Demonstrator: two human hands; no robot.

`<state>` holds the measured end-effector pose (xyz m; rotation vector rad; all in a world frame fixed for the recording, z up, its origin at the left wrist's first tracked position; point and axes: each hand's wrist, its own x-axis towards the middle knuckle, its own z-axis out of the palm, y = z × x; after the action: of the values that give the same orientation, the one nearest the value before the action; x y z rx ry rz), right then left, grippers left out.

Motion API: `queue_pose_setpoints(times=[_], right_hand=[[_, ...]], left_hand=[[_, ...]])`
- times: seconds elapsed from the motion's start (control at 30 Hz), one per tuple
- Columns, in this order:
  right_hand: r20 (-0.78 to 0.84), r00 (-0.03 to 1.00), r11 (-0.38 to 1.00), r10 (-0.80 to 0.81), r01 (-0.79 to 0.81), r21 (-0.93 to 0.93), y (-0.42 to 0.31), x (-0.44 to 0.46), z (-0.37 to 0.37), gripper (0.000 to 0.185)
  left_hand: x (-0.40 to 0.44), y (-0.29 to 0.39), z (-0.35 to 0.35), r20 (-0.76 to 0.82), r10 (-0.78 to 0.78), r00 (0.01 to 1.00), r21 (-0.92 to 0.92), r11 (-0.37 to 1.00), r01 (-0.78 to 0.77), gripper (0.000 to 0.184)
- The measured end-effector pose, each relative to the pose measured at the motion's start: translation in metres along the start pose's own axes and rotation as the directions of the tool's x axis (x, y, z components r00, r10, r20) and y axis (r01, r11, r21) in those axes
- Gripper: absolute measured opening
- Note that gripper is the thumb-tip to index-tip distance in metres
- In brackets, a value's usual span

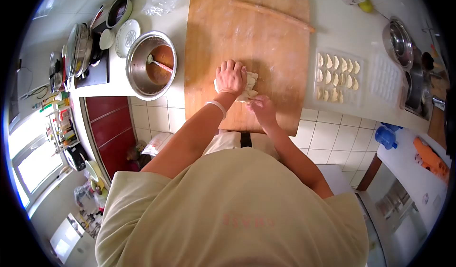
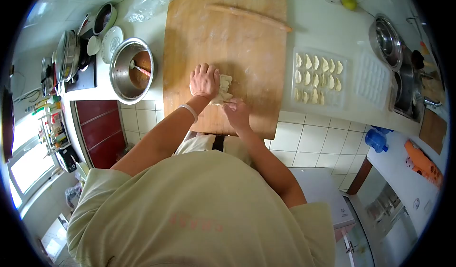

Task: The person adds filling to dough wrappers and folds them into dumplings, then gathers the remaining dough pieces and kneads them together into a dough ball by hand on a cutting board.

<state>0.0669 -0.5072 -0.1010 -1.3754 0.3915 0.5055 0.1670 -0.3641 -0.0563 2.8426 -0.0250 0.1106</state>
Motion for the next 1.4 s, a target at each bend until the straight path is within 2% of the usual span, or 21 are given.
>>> queue_pose_setpoints(times=[0.03,0.1,0.27,0.33,0.37,0.4,0.43,0.5,0.57,0.63,0.7,0.73,0.77,0.83,0.9,1.03,1.1,1.2,1.23,1.3,1.4], right_hand=[[-0.006,1.0,1.0,-0.01,0.01,0.002,-0.012,0.002,0.007,0.019],[0.088,0.976,0.907,0.202,-0.22,0.358,-0.031,0.006,0.019,0.016],[0.041,0.971,0.844,0.236,-0.226,0.487,-0.038,0.034,0.036,0.022],[-0.12,0.992,0.983,0.024,-0.002,0.184,-0.054,0.032,0.044,0.029],[-0.1,0.995,0.984,0.012,0.006,0.177,-0.062,0.03,0.045,0.029],[-0.096,0.967,0.957,-0.238,0.216,-0.194,-0.069,0.028,0.041,0.031],[-0.007,0.888,0.756,-0.461,0.388,-0.527,-0.079,0.023,0.039,0.033],[0.131,0.843,0.664,-0.522,0.497,-0.559,-0.087,0.014,0.042,0.041],[0.272,0.734,0.287,-0.623,0.537,-0.793,-0.087,0.02,0.048,0.042],[0.297,0.728,0.285,-0.618,0.559,-0.778,-0.087,0.023,0.047,0.042],[0.308,0.729,0.292,-0.611,0.57,-0.768,-0.084,0.029,0.046,0.042],[0.297,0.727,0.281,-0.619,0.558,-0.781,-0.079,0.031,0.045,0.04],[0.287,0.723,0.267,-0.629,0.547,-0.793,-0.075,0.034,0.042,0.038],[0.323,0.787,0.327,-0.526,0.537,-0.777,-0.066,0.038,0.032,0.051],[0.291,0.625,0.362,-0.724,0.704,-0.611,-0.062,0.037,0.022,0.057],[0.256,0.695,0.507,-0.672,0.684,-0.525,-0.064,0.039,0.004,0.059],[0.004,0.877,0.821,-0.48,0.451,-0.351,-0.058,0.036,0.005,0.049],[-0.091,0.954,0.958,-0.286,0.283,-0.053,-0.031,0.051,0.006,0.035],[-0.099,0.953,0.958,-0.287,0.282,-0.061,-0.023,0.056,0.006,0.035],[0.194,0.981,0.999,0.027,-0.035,0.041,-0.016,0.074,0.012,0.023],[0.024,0.976,0.923,0.215,-0.211,0.322,-0.054,0.068,0.042,0.02]], left_hand=[[0.006,-0.002,0.001,0.013,0.016,1.0,-0.01,1.0,-0.016,0.019],[0.018,-0.006,0.004,-0.032,0.04,0.999,-0.059,0.997,-0.042,0.02],[0.023,-0.01,0.016,-0.089,-0.063,0.994,-0.103,0.993,0.054,0.036],[0.019,-0.017,0.019,0.252,-0.35,0.902,-0.401,0.811,0.427,0.057],[0.023,-0.03,0.018,0.232,-0.364,0.902,-0.404,0.808,0.43,0.057],[0.028,-0.05,0.02,0.537,-0.34,0.772,-0.589,0.504,0.632,0.065],[0.033,-0.059,0.011,0.773,-0.167,0.612,-0.598,0.128,0.791,0.072],[0.041,-0.055,-0.011,0.839,-0.12,0.531,-0.515,0.142,0.845,0.075],[0.042,-0.026,-0.028,0.777,-0.159,0.609,-0.526,0.367,0.767,0.076],[0.029,-0.02,-0.024,0.72,-0.212,0.661,-0.489,0.522,0.699,0.069],[-0.006,-0.005,-0.031,0.212,-0.252,0.944,-0.372,0.873,0.317,0.057],[-0.016,-0.004,-0.022,0.022,-0.228,0.973,-0.382,0.898,0.219,0.037],[-0.024,-0.004,-0.014,0.031,-0.23,0.973,-0.382,0.897,0.224,0.037],[-0.032,-0.004,-0.011,-0.252,0.004,0.968,-0.234,0.97,-0.065,0.023],[-0.028,0.002,-0.012,-0.206,-0.027,0.978,-0.232,0.972,-0.022,0.014],[0.006,-0.002,0.001,-0.052,0.009,0.999,-0.081,0.997,-0.013,0.017],[0.023,-0.004,0.003,-0.08,0.011,0.997,-0.045,0.999,-0.015,0.02],[0.048,-0.01,0.009,-0.064,-0.018,0.998,-0.085,0.996,0.013,0.023],[0.052,-0.01,0.009,-0.041,-0.074,0.996,-0.111,0.991,0.069,0.024],[0.058,-0.009,0.008,-0.033,-0.081,0.996,-0.124,0.989,0.076,0.027],[0.058,-0.009,0.008,-0.045,-0.201,0.979,-0.23,0.955,0.185,0.042]])
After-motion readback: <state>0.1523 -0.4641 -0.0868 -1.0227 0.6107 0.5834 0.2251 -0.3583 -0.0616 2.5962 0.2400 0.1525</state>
